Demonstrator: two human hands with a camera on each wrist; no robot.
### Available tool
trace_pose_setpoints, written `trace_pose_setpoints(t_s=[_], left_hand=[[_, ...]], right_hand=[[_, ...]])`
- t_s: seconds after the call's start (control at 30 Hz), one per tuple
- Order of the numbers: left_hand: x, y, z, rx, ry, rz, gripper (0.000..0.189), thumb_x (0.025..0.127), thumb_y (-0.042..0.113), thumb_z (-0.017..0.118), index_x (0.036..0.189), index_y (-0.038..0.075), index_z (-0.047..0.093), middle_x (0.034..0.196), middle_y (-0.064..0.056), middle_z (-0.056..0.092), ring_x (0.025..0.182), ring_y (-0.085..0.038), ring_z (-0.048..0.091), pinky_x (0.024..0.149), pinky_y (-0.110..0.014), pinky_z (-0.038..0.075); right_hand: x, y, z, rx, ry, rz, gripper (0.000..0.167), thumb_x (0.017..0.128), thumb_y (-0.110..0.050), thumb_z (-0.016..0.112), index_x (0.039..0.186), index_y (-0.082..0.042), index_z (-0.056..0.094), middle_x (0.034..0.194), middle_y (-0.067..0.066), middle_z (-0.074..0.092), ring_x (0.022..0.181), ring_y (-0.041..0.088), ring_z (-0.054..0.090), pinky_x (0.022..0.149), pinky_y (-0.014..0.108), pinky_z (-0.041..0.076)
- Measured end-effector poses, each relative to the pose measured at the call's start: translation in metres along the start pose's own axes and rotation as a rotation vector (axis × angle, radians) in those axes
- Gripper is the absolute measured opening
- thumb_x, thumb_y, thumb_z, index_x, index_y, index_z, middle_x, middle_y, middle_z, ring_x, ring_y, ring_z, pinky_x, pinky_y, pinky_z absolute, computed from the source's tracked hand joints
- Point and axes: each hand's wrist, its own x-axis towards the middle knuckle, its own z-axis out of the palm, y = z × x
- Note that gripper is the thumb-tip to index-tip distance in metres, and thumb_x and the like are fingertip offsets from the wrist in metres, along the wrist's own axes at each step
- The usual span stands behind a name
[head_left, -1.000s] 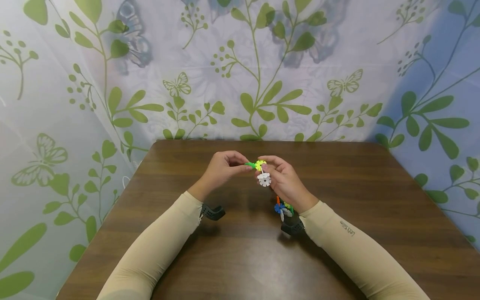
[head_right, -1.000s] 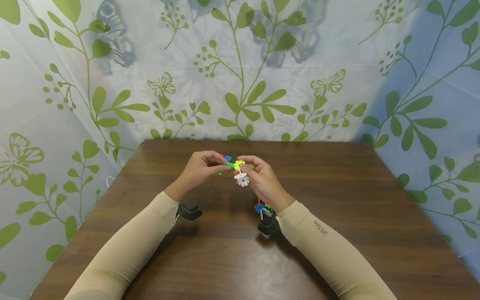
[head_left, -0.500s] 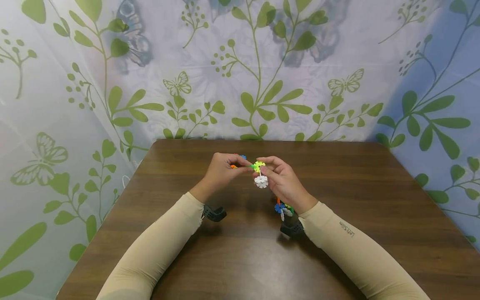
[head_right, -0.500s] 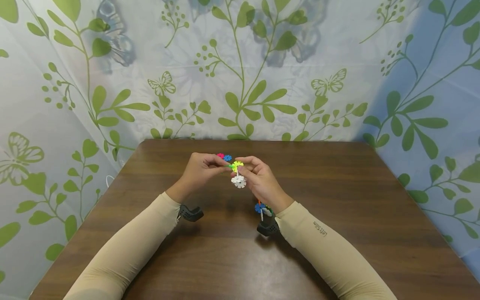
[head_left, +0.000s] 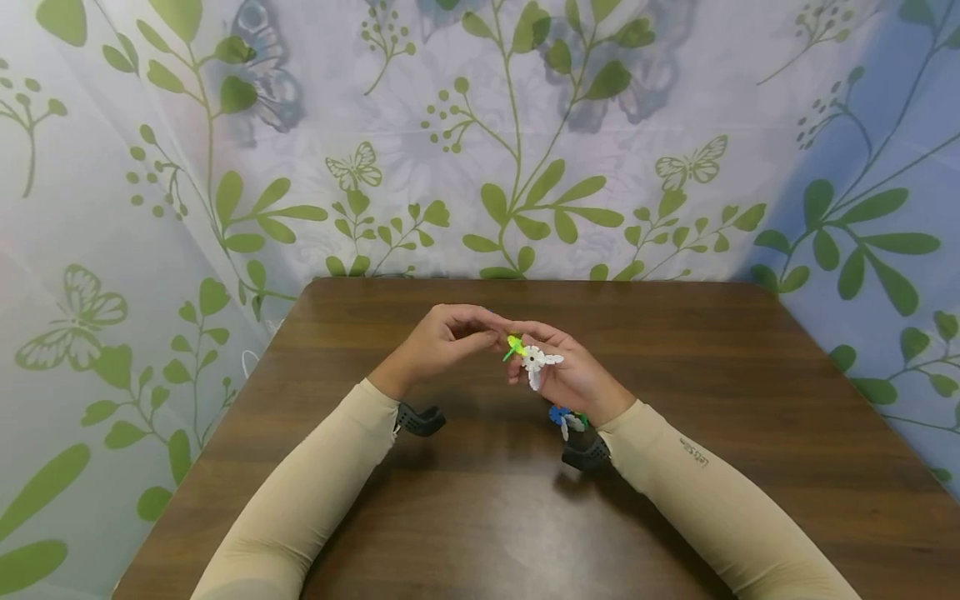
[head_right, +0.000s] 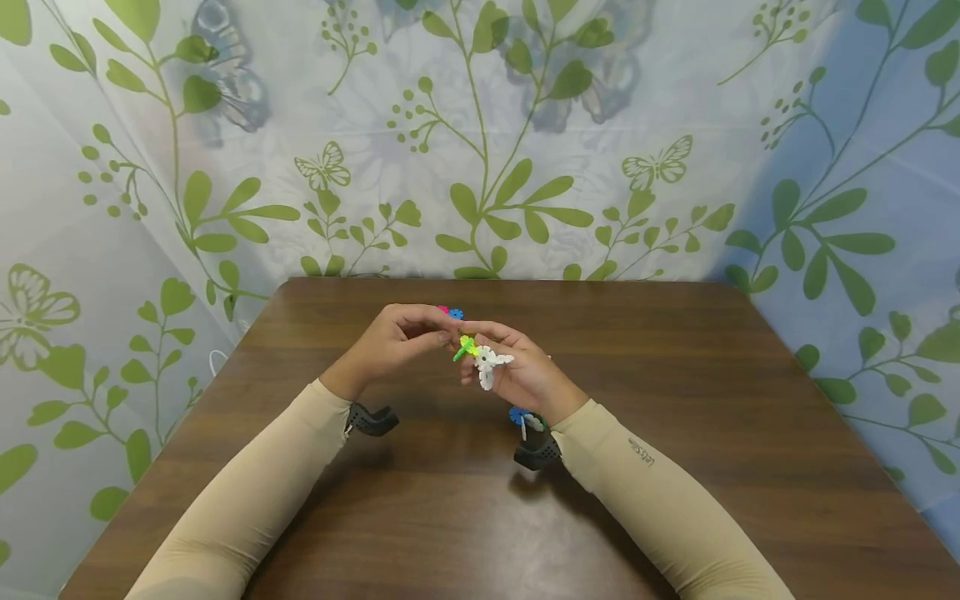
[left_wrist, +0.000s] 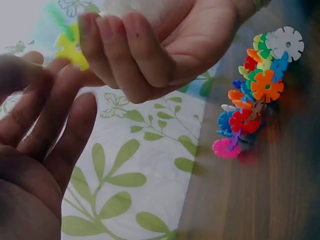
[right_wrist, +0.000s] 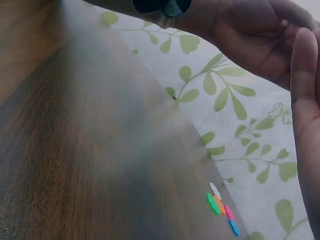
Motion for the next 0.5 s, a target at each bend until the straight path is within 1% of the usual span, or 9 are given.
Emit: trace_pose_setpoints(t_s=[0.07, 0.13, 0.17, 0.23, 0.27, 0.33, 0.37, 0.43, 0.5], left_hand=[[0.002, 0.005, 0.002, 0.067, -0.029, 0.053, 0.023, 0.094, -0.017, 0.068, 0.116, -0.012, 0.073, 0.106, -0.023, 0.069, 0.084, -0.033, 0.064, 0.07, -0.035, 0.055], [0.003, 0.006, 0.004, 0.142, -0.042, 0.106, 0.022, 0.091, -0.018, 0.072, 0.111, -0.011, 0.075, 0.106, -0.021, 0.067, 0.086, -0.031, 0.06, 0.069, -0.036, 0.052], [0.004, 0.007, 0.004, 0.17, -0.042, 0.121, 0.021, 0.09, -0.018, 0.074, 0.109, -0.01, 0.076, 0.106, -0.02, 0.066, 0.088, -0.03, 0.06, 0.07, -0.037, 0.052], [0.004, 0.0, 0.004, 0.199, -0.023, 0.124, 0.019, 0.088, -0.018, 0.075, 0.104, -0.008, 0.078, 0.107, -0.018, 0.066, 0.094, -0.031, 0.061, 0.074, -0.04, 0.053], [0.003, -0.004, 0.003, 0.195, -0.008, 0.113, 0.018, 0.088, -0.017, 0.076, 0.102, -0.007, 0.078, 0.108, -0.017, 0.067, 0.096, -0.032, 0.062, 0.076, -0.042, 0.054], [0.002, -0.012, 0.001, 0.179, 0.027, 0.066, 0.018, 0.089, -0.015, 0.077, 0.102, -0.003, 0.079, 0.111, -0.014, 0.069, 0.1, -0.031, 0.064, 0.079, -0.043, 0.056], [0.001, -0.016, -0.001, 0.159, 0.046, 0.036, 0.017, 0.09, -0.013, 0.077, 0.102, -0.002, 0.079, 0.112, -0.012, 0.07, 0.1, -0.031, 0.065, 0.078, -0.044, 0.056], [-0.001, -0.024, -0.006, 0.123, 0.084, -0.04, 0.016, 0.093, -0.009, 0.077, 0.104, 0.002, 0.079, 0.11, -0.009, 0.073, 0.095, -0.029, 0.068, 0.076, -0.042, 0.058], [-0.003, -0.028, -0.01, 0.091, 0.117, -0.11, 0.014, 0.095, -0.004, 0.076, 0.106, 0.004, 0.079, 0.105, -0.008, 0.075, 0.09, -0.028, 0.07, 0.074, -0.039, 0.059]], right_hand=[[0.0, 0.0, 0.001, 0.002, -0.031, 0.012, 0.029, 0.115, -0.012, 0.043, 0.14, -0.011, 0.057, 0.115, 0.013, 0.064, 0.09, 0.023, 0.068, 0.087, 0.039, 0.056], [0.0, -0.001, 0.001, -0.021, -0.038, 0.027, 0.027, 0.116, -0.01, 0.04, 0.142, -0.012, 0.048, 0.109, 0.014, 0.064, 0.09, 0.024, 0.068, 0.088, 0.04, 0.056], [0.0, -0.003, 0.001, -0.044, -0.034, 0.037, 0.027, 0.116, -0.01, 0.04, 0.142, -0.012, 0.045, 0.108, 0.015, 0.065, 0.09, 0.024, 0.069, 0.089, 0.042, 0.056], [-0.001, -0.009, 0.0, -0.121, -0.017, 0.048, 0.029, 0.116, -0.009, 0.04, 0.145, -0.007, 0.042, 0.106, 0.018, 0.066, 0.092, 0.028, 0.07, 0.09, 0.046, 0.056], [-0.001, -0.013, -0.001, -0.187, 0.0, 0.043, 0.03, 0.115, -0.008, 0.041, 0.145, -0.005, 0.043, 0.104, 0.019, 0.067, 0.092, 0.029, 0.07, 0.091, 0.048, 0.057], [-0.004, -0.026, -0.007, -0.367, 0.05, 0.014, 0.03, 0.114, -0.008, 0.045, 0.144, -0.002, 0.046, 0.104, 0.02, 0.069, 0.094, 0.032, 0.071, 0.092, 0.051, 0.057], [-0.006, -0.033, -0.012, -0.452, 0.086, -0.007, 0.029, 0.114, -0.008, 0.048, 0.142, -0.001, 0.049, 0.105, 0.022, 0.07, 0.095, 0.035, 0.071, 0.092, 0.053, 0.056], [-0.014, -0.048, -0.024, -0.633, 0.182, -0.045, 0.028, 0.112, -0.01, 0.054, 0.138, 0.001, 0.054, 0.107, 0.024, 0.07, 0.097, 0.039, 0.07, 0.092, 0.053, 0.057], [-0.026, -0.061, -0.038, -0.774, 0.278, -0.056, 0.027, 0.111, -0.012, 0.058, 0.134, 0.001, 0.058, 0.111, 0.027, 0.068, 0.098, 0.042, 0.069, 0.092, 0.052, 0.057]])
